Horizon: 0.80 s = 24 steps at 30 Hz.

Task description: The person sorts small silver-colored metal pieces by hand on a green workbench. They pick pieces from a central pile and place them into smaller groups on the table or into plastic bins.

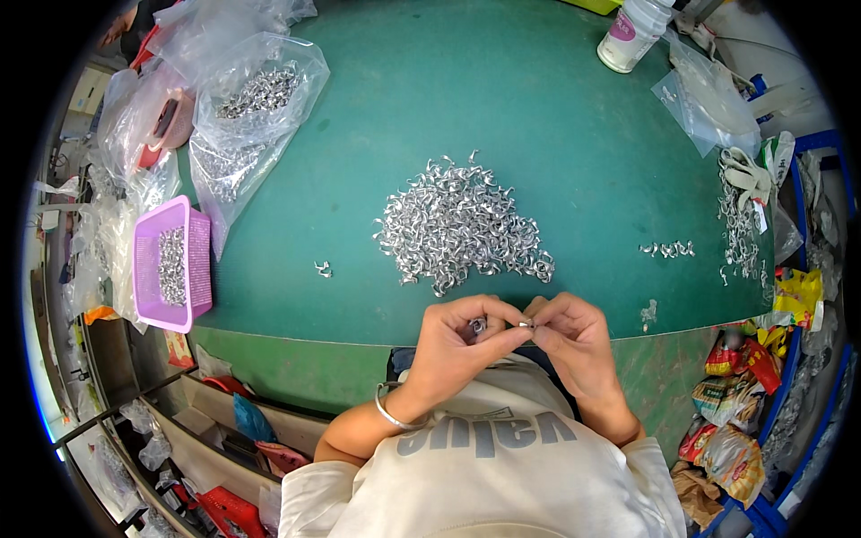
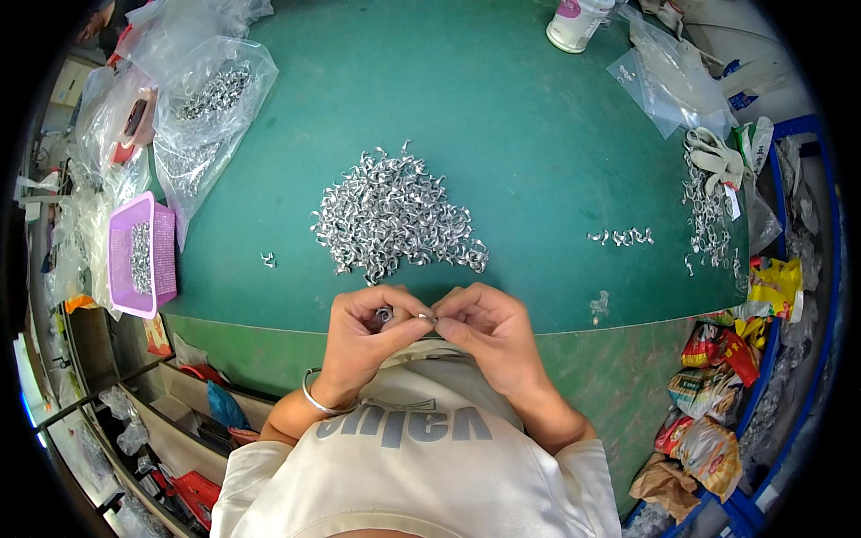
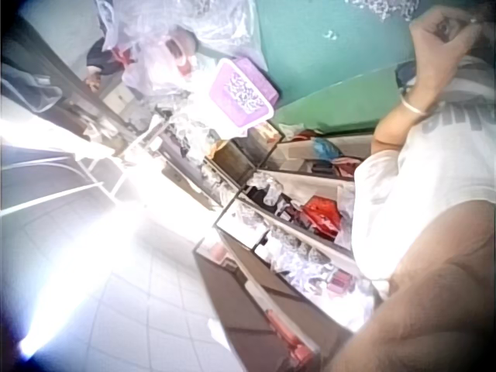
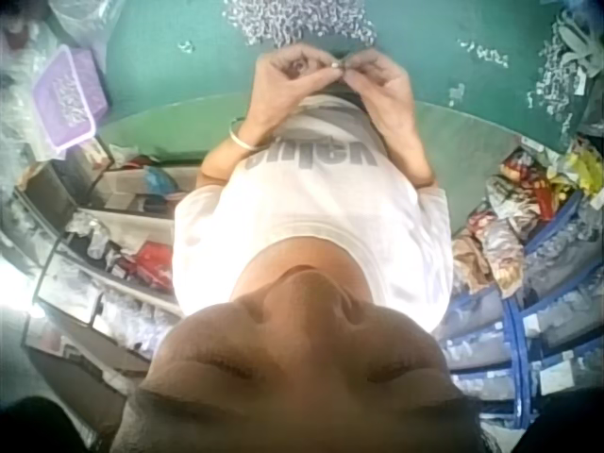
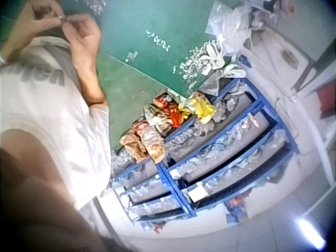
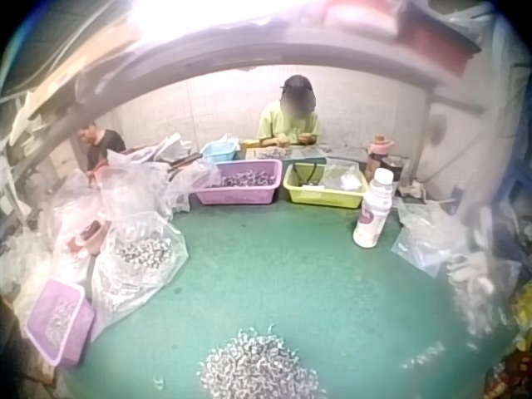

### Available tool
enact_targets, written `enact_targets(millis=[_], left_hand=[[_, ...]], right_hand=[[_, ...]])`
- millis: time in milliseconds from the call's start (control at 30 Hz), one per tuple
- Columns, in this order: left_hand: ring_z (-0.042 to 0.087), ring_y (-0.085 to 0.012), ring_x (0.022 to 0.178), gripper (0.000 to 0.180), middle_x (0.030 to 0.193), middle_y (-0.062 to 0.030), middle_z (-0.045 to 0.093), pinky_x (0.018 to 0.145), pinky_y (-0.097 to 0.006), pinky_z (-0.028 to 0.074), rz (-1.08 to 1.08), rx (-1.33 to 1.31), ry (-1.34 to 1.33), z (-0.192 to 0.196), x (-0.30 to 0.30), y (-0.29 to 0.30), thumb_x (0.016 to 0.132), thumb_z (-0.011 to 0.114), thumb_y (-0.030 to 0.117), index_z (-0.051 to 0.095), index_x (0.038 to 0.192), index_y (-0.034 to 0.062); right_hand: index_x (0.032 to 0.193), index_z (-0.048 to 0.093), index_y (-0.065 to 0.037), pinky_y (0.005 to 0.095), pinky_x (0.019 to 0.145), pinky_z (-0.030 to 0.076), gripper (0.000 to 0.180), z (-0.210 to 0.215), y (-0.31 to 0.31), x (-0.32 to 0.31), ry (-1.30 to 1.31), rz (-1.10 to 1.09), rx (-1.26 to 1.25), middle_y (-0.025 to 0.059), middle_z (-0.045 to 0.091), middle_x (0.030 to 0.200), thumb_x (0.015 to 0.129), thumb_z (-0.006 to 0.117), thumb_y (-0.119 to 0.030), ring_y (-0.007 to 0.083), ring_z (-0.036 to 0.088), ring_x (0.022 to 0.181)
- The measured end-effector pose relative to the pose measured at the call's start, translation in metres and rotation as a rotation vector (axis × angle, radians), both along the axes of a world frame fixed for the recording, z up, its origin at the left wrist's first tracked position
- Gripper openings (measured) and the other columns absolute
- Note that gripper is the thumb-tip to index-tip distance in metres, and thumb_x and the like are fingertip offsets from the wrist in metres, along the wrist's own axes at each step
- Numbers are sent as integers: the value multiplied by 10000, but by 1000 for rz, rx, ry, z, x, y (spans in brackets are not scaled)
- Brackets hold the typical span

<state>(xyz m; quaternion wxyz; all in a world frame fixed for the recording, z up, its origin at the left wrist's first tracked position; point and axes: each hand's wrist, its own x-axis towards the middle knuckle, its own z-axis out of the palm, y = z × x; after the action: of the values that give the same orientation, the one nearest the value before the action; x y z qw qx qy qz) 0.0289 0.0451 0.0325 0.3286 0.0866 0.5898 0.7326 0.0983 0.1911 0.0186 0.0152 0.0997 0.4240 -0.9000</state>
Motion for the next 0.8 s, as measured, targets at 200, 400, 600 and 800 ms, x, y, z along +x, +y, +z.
enact_targets(millis=[200,400,600,800], left_hand=[[280,9,528,78,569,90,349,453,-167,218,-17,47,-2,5,1,-1,734,666,-16,636,803,2],[287,7,527,74,575,86,379,457,-164,223,-29,44,0,10,1,-1,728,672,-21,626,783,-2],[300,13,540,61,578,86,386,464,-163,231,-26,72,-85,7,4,-1,732,675,-8,632,774,0],[430,-79,586,103,669,-12,478,550,-186,375,-152,388,-826,0,-8,-5,834,531,94,532,825,-8]], right_hand=[[880,545,16,260,747,426,70,5,1,1,37,18,-3,89,574,874,814,552,38,133,537,823],[872,543,11,259,738,426,56,9,1,3,0,38,-62,86,573,860,819,554,23,128,535,814],[872,542,13,258,719,434,53,14,1,4,-2,33,-63,88,568,860,820,549,27,131,543,790],[860,579,21,236,683,433,75,8,4,4,22,-167,404,73,584,813,798,550,52,124,542,757]])
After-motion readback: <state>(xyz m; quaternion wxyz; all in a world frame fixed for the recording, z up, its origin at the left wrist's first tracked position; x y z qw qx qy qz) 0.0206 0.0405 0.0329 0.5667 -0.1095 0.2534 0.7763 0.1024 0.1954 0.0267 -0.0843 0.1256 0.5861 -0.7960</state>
